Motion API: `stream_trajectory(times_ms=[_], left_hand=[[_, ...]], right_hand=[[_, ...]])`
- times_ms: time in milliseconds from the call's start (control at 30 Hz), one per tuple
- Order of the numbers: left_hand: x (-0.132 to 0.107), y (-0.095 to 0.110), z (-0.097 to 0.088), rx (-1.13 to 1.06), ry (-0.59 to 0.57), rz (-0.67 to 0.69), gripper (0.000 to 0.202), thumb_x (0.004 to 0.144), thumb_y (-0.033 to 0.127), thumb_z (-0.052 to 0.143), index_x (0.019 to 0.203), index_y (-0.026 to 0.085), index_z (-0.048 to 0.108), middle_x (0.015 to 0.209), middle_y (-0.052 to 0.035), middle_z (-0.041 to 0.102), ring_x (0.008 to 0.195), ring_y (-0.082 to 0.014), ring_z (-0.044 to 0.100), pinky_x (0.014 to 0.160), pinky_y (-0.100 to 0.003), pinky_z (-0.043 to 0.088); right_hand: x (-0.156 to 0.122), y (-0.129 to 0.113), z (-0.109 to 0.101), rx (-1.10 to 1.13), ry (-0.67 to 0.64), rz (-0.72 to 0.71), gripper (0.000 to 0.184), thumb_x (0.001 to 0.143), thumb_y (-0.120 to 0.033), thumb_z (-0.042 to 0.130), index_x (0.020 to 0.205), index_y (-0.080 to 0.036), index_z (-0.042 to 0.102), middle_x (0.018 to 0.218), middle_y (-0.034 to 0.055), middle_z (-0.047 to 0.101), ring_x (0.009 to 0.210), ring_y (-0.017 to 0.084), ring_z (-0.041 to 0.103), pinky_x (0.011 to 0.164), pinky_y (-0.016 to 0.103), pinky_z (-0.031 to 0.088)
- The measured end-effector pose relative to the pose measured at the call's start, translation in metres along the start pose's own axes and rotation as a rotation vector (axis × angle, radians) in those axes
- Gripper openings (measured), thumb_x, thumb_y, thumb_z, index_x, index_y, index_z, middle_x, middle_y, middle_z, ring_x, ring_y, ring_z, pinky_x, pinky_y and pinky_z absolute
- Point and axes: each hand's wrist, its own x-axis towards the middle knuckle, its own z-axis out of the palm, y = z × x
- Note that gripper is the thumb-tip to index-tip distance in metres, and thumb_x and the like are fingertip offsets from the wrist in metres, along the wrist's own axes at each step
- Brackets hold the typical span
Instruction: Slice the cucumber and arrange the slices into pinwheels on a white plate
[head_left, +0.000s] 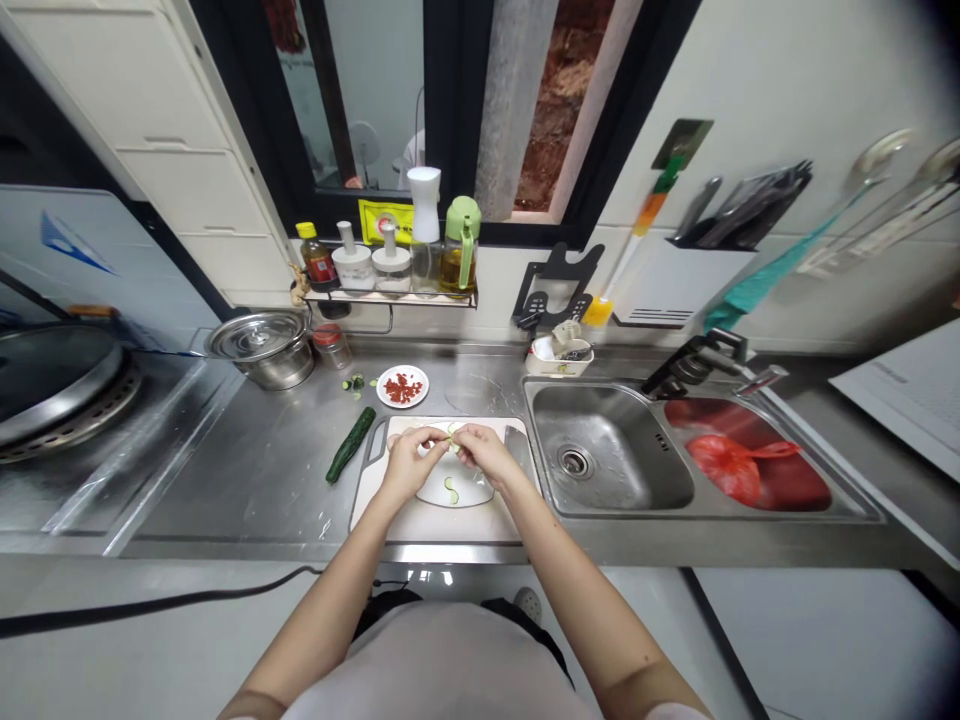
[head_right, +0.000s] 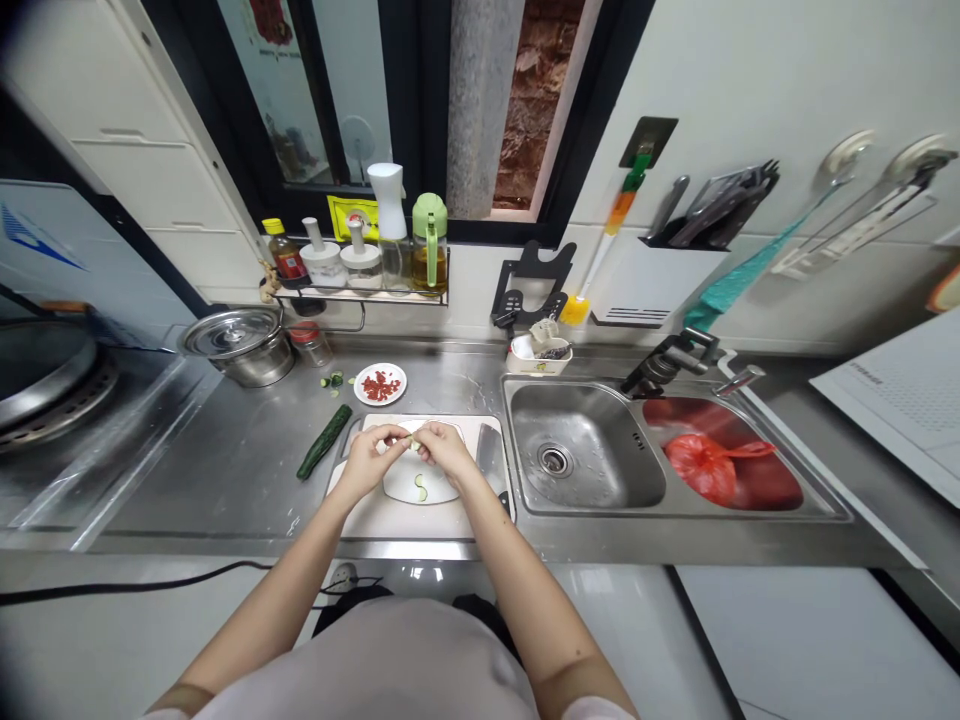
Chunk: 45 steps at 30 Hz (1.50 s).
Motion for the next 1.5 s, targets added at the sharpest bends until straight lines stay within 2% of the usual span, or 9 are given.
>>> stream_trajectory(times_ms=[233,400,533,633,733,833,933,1267,1500], left_hand=[[-0.007,-0.006,0.0,0.155,-0.023,0.074,0.013,0.078,0.035,0.066,0.082,0.026,0.075,0.089,-0.0057,0.071,0.094,-0.0237,0.057,0.096,-0.036,0.029],[-0.01,-0.01,0.0,0.29,-0.026,0.091,0.016,0.082,0.035,0.063,0.086,0.027,0.076,0.089,-0.0065,0.069,0.096,-0.0239,0.055,0.095,-0.037,0.026],[-0.014,-0.011,0.005,0.234,0.02,0.077,0.012,0.078,0.032,0.067,0.083,0.027,0.076,0.085,-0.007,0.07,0.095,-0.0247,0.055,0.093,-0.036,0.029],[-0.019,-0.014,0.012,0.05,0.066,-0.045,0.014,0.074,0.032,0.069,0.084,0.024,0.075,0.08,-0.0061,0.071,0.086,-0.0226,0.058,0.085,-0.033,0.036],[-0.021,-0.019,0.017,-0.243,0.035,-0.236,0.027,0.075,0.037,0.063,0.095,0.02,0.071,0.069,-0.0034,0.068,0.071,-0.0176,0.059,0.071,-0.028,0.04],[-0.02,-0.022,0.017,-0.481,-0.051,-0.416,0.04,0.076,0.045,0.059,0.103,0.017,0.066,0.07,-0.003,0.068,0.06,-0.0122,0.055,0.056,-0.022,0.034],[-0.017,-0.021,0.014,-0.591,-0.117,-0.524,0.046,0.073,0.049,0.062,0.106,0.017,0.064,0.075,-0.0027,0.066,0.055,-0.0082,0.051,0.048,-0.02,0.026],[-0.011,-0.012,0.011,-0.679,-0.137,-0.569,0.045,0.065,0.035,0.072,0.106,0.016,0.064,0.074,-0.0012,0.064,0.055,-0.0063,0.05,0.047,-0.019,0.025],[-0.007,-0.018,0.01,-0.604,-0.125,-0.547,0.05,0.061,0.027,0.074,0.109,0.019,0.063,0.066,0.004,0.059,0.056,-0.0051,0.046,0.05,-0.018,0.026]], right_hand=[[0.001,0.009,-0.002,0.06,-0.048,0.128,0.01,0.062,-0.027,0.056,0.058,-0.018,0.054,0.043,-0.0046,0.05,0.039,0.006,0.04,0.038,0.018,0.026],[0.002,0.012,-0.001,0.104,-0.05,0.209,0.009,0.061,-0.026,0.057,0.057,-0.018,0.053,0.043,-0.004,0.05,0.038,0.006,0.039,0.036,0.017,0.024],[0.002,0.013,0.0,0.078,-0.042,0.232,0.008,0.061,-0.026,0.055,0.058,-0.018,0.054,0.044,-0.0035,0.051,0.038,0.006,0.04,0.037,0.017,0.026],[0.002,0.014,0.0,-0.027,-0.004,0.118,0.009,0.063,-0.028,0.055,0.06,-0.019,0.055,0.046,-0.0038,0.051,0.041,0.007,0.042,0.038,0.017,0.028],[0.001,0.012,-0.004,-0.142,0.0,-0.088,0.009,0.065,-0.028,0.056,0.062,-0.019,0.057,0.052,-0.004,0.054,0.048,0.008,0.046,0.043,0.017,0.033],[0.001,0.009,-0.011,-0.209,-0.074,-0.253,0.011,0.067,-0.029,0.058,0.065,-0.019,0.061,0.063,-0.0027,0.059,0.058,0.009,0.051,0.055,0.02,0.041],[0.001,0.007,-0.017,-0.282,-0.133,-0.348,0.015,0.072,-0.033,0.061,0.068,-0.018,0.062,0.067,-0.0015,0.062,0.066,0.011,0.055,0.064,0.023,0.045],[0.0,0.006,-0.022,-0.392,-0.221,-0.423,0.018,0.077,-0.035,0.062,0.071,-0.018,0.067,0.074,0.0012,0.067,0.073,0.014,0.058,0.071,0.026,0.045],[0.001,0.008,-0.023,-0.41,-0.232,-0.408,0.015,0.076,-0.031,0.062,0.073,-0.018,0.066,0.074,0.0012,0.065,0.072,0.014,0.056,0.071,0.026,0.044]])
